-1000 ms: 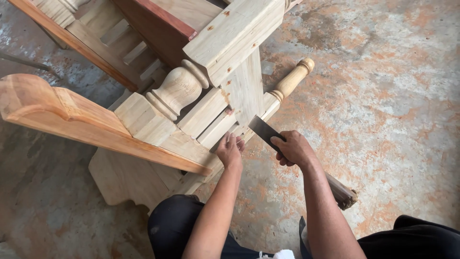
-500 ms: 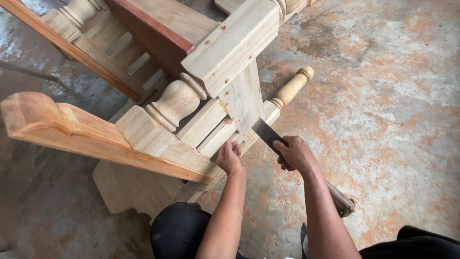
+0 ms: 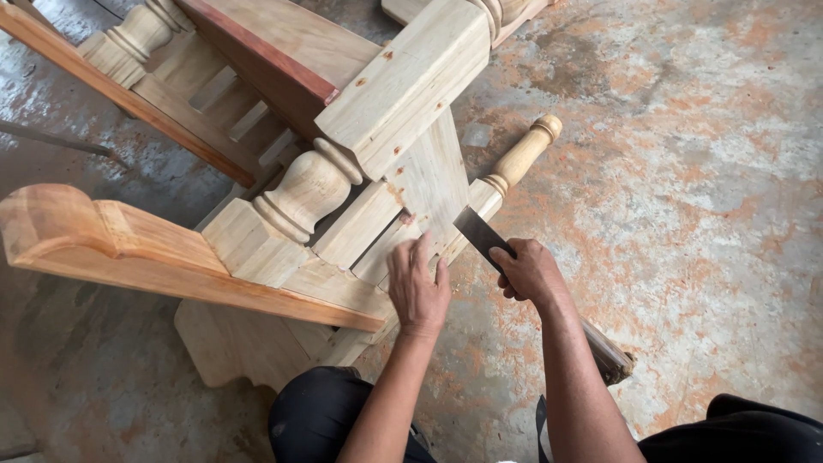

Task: The person uses a chisel to clean and refine joints on a wooden furniture frame.

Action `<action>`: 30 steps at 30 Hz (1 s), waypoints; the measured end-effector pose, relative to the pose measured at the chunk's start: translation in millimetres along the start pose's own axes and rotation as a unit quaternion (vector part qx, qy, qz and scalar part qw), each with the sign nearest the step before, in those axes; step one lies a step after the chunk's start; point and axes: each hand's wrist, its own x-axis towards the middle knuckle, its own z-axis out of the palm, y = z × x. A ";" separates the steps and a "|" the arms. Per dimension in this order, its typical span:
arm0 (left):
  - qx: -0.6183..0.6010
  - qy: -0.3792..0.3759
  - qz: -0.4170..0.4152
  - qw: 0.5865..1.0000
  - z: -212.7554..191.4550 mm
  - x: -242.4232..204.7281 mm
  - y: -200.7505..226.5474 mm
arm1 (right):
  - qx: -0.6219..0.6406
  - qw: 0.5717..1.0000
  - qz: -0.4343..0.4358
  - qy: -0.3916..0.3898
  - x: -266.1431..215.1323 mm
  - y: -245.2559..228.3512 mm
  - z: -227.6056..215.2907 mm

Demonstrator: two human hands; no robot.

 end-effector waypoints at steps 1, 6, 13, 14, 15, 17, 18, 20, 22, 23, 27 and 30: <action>0.001 -0.001 0.002 1.000 -4.4 3.2 -1.1 | 0.003 1.000 0.001 0.000 -0.6 -0.9 -0.8; 0.171 -0.036 0.081 0.981 -21.1 23.4 -4.8 | -0.001 1.000 -0.006 -0.004 -1.7 -3.1 0.2; 0.187 -0.123 0.049 0.973 -34.9 41.2 8.7 | -0.006 1.000 -0.008 -0.006 10.1 3.2 2.5; 0.166 -0.153 0.022 0.974 -39.3 43.5 11.0 | -0.011 1.000 -0.008 -0.005 11.7 3.9 3.9; 0.146 -0.182 -0.005 0.972 -44.4 45.3 13.5 | -0.017 1.000 -0.008 -0.003 12.3 4.5 5.3; 0.103 -0.171 0.005 0.980 -44.7 40.2 2.5 | -0.016 1.000 -0.013 -0.003 11.8 1.8 7.8; 0.060 -0.164 0.016 0.985 -43.9 37.9 -2.2 | -0.015 1.000 -0.014 -0.002 11.4 1.4 8.3; 0.041 -0.132 0.058 0.989 -31.7 29.7 -21.8 | -0.013 1.000 -0.017 -0.002 8.2 -3.5 8.7; 0.021 -0.104 0.096 0.990 -24.2 24.9 -31.4 | -0.012 1.000 -0.015 -0.003 7.1 -2.3 10.0; 0.042 -0.105 0.101 0.988 -24.1 24.5 -30.8 | -0.017 1.000 -0.017 -0.005 7.1 -0.2 11.0; 0.118 -0.127 0.086 0.981 -40.5 31.5 -13.6 | -0.034 0.999 -0.027 -0.006 13.0 2.2 14.4; 0.183 -0.176 0.071 0.965 -44.0 39.9 -4.5 | -0.034 0.999 -0.027 -0.004 14.5 4.0 11.6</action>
